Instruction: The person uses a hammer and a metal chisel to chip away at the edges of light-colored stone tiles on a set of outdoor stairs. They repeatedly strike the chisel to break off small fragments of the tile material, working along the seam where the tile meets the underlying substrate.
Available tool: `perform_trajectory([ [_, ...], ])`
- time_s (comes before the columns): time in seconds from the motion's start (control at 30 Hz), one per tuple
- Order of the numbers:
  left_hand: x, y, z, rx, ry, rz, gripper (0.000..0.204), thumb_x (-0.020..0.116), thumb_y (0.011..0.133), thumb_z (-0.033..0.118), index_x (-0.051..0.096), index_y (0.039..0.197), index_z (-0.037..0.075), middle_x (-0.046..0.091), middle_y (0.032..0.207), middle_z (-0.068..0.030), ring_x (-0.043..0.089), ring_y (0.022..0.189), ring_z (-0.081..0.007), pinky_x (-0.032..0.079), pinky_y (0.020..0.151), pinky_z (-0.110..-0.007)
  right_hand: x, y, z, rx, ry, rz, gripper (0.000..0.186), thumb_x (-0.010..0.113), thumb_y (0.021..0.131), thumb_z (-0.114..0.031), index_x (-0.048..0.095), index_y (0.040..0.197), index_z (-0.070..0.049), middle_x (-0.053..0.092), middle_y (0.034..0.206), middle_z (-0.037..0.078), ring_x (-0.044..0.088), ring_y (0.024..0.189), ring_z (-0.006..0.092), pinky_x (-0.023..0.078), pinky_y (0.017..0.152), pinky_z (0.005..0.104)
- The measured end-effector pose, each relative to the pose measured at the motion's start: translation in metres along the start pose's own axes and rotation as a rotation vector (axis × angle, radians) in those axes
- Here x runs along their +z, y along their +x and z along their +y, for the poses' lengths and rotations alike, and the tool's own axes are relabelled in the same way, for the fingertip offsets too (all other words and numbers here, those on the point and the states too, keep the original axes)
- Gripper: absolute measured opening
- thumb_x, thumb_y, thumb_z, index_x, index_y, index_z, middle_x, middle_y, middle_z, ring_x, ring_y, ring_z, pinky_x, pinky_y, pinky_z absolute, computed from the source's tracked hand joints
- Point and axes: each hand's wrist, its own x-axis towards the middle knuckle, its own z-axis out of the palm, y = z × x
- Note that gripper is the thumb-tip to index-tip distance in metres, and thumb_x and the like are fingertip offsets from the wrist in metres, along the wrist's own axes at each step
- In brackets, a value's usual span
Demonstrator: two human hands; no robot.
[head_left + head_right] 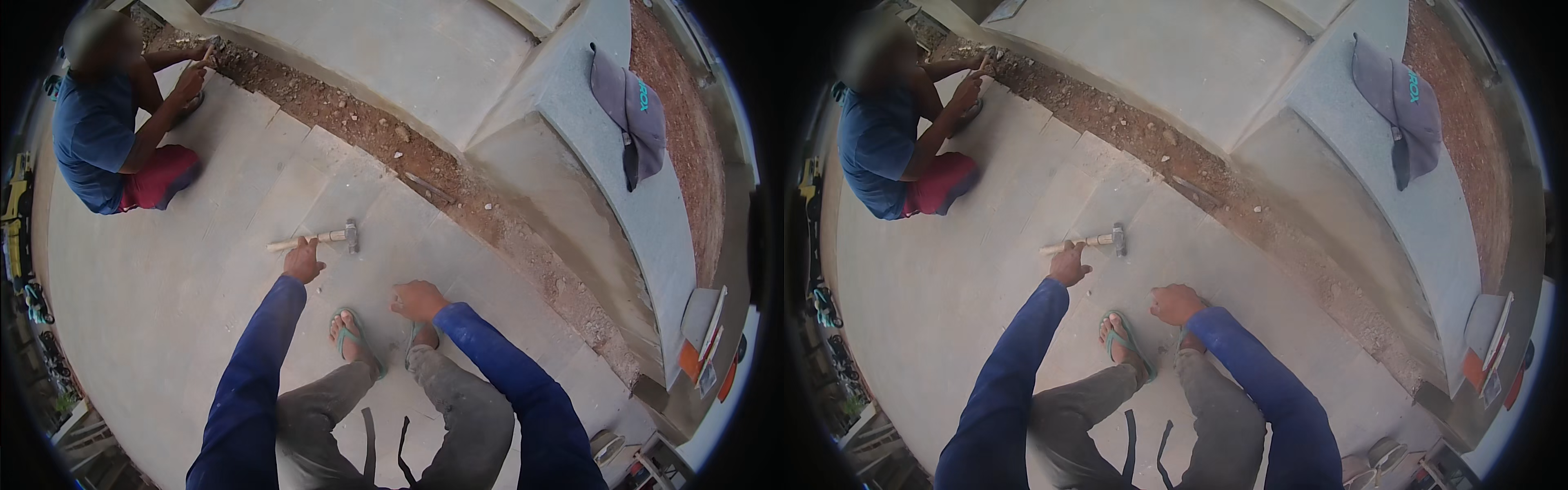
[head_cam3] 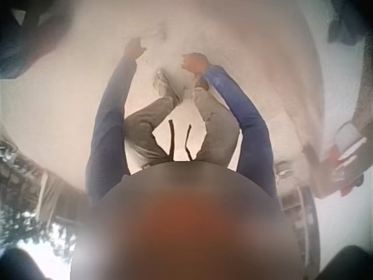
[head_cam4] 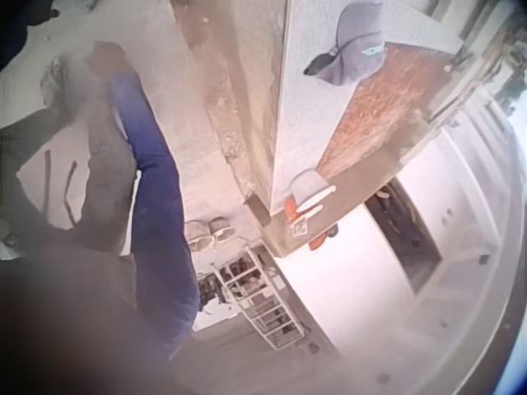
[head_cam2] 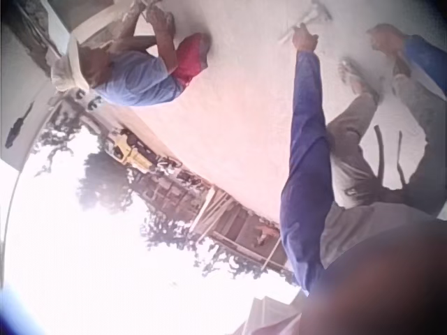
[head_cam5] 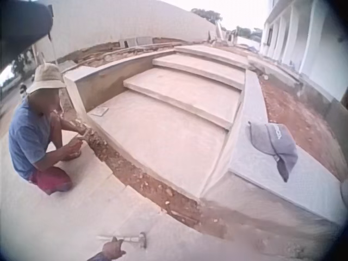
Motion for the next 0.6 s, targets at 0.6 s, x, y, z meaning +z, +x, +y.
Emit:
perform_trajectory([
  [0.6,0.056,-0.035,0.065,-0.003,-0.985,-0.144,0.043,0.054,0.104,0.044,0.061,0.099,0.002,0.057,0.083,-0.0043,0.057,0.077,-0.0164,0.047,0.069,-0.034,0.099,0.083,-0.005,-0.259,0.902,-0.027,0.057,0.067,0.092,-0.029,0.044,0.135,0.000,0.065,0.104,0.019,0.070,0.097,0.0289,0.055,0.084,0.0396],
])
